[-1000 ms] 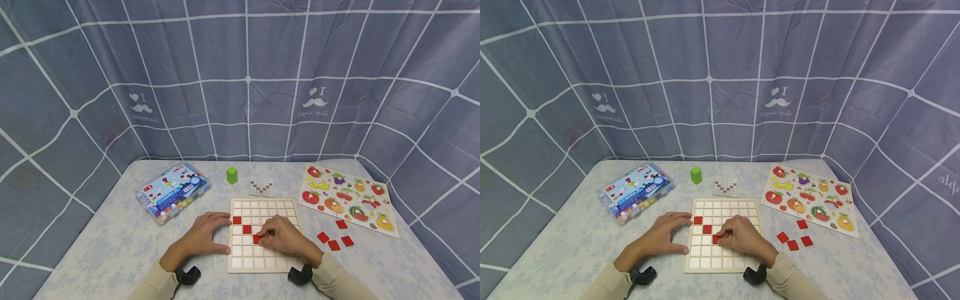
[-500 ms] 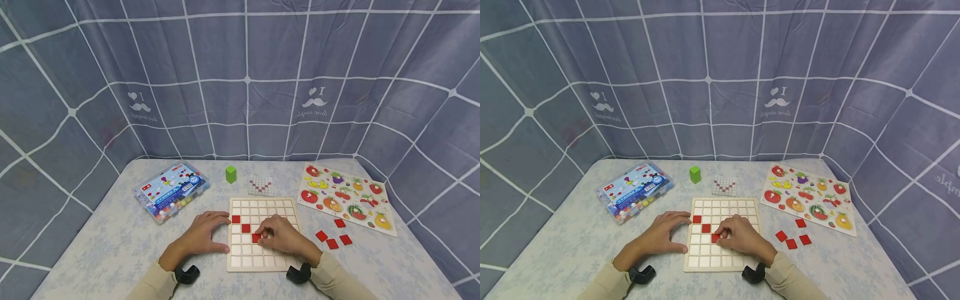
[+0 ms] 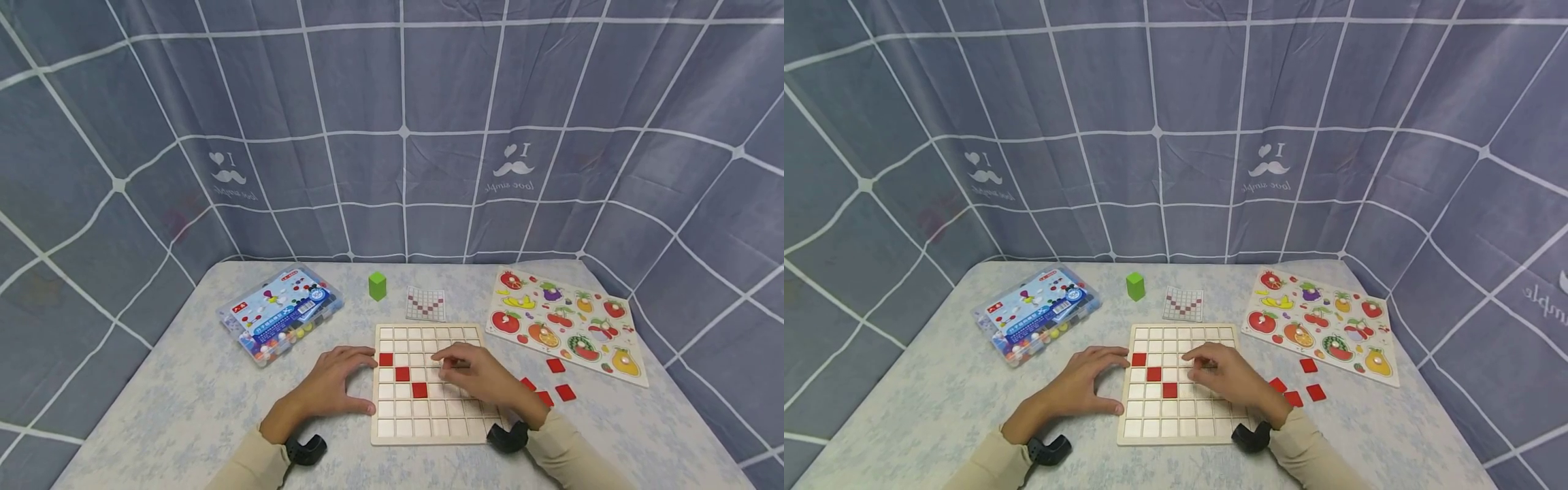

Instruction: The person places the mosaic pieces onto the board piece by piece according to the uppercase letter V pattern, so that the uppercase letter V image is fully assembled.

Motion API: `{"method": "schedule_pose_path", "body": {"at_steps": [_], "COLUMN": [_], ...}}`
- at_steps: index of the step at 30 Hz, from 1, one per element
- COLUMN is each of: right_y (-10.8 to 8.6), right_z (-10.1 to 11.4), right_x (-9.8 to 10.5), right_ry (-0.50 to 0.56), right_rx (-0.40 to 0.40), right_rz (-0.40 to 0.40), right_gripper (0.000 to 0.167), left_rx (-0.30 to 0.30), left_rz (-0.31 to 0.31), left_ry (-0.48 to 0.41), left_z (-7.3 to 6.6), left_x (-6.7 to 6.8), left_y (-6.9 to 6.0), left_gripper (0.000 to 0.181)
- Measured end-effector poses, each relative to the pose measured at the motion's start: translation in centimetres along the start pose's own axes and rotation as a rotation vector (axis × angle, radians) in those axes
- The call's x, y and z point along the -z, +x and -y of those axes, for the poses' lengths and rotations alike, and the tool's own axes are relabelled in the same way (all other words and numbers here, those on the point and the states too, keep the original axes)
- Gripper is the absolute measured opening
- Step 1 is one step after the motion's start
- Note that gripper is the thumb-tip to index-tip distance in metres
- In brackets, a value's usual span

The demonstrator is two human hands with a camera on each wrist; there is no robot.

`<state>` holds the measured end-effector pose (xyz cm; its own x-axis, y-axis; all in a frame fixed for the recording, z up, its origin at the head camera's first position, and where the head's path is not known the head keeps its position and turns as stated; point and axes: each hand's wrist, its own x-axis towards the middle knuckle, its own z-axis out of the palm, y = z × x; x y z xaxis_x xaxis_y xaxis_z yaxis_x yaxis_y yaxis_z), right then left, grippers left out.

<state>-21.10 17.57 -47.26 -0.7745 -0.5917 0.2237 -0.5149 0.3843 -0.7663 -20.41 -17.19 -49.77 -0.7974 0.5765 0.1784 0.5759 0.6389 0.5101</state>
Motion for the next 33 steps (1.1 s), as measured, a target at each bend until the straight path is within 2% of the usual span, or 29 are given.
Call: {"method": "schedule_pose_path", "body": {"at_steps": [2, 4, 9, 13, 16, 19, 25, 29, 33], "right_y": [-1.0, -2.4, -7.3, -11.1, -13.1, -13.9, -13.8, -13.8, -13.9], "right_z": [-0.8, -1.7, -3.7, -5.1, -5.6, -6.0, -6.4, -6.5, -6.6], "right_x": [1.6, 3.5, 8.7, 11.2, 11.7, 11.4, 10.7, 10.6, 10.5], "right_ry": [-0.037, -0.085, -0.245, -0.354, -0.36, -0.344, -0.351, -0.37, -0.35], "right_rx": [0.0, -0.044, -0.277, -0.433, -0.502, -0.516, -0.473, -0.48, -0.464], "right_rz": [-0.059, -0.115, -0.206, -0.22, -0.211, -0.216, -0.233, -0.224, -0.266], "right_gripper": [0.027, 0.027, 0.03, 0.033, 0.033, 0.037, 0.044, 0.041, 0.035], "left_rx": [0.001, 0.001, 0.0, 0.001, 0.002, 0.0, -0.005, -0.015, -0.028], "left_rz": [0.0, -0.001, -0.001, -0.002, -0.001, -0.003, -0.013, -0.019, -0.026], "left_ry": [0.0, 0.004, 0.011, 0.01, 0.009, 0.012, 0.013, 0.015, 0.018], "left_z": [0.0, 0.0, 0.0, 0.1, 0.3, 0.3, 0.3, 0.2, 0.2], "left_x": [0.0, 0.0, -0.1, -0.1, -0.2, -0.3, -0.4, -0.4, -0.2], "left_y": [0.0, 0.0, 0.1, 0.1, 0.1, 0.0, -0.2, -0.2, -0.1], "left_gripper": [0.074, 0.075, 0.075, 0.075, 0.075, 0.074, 0.073, 0.072, 0.072]}}
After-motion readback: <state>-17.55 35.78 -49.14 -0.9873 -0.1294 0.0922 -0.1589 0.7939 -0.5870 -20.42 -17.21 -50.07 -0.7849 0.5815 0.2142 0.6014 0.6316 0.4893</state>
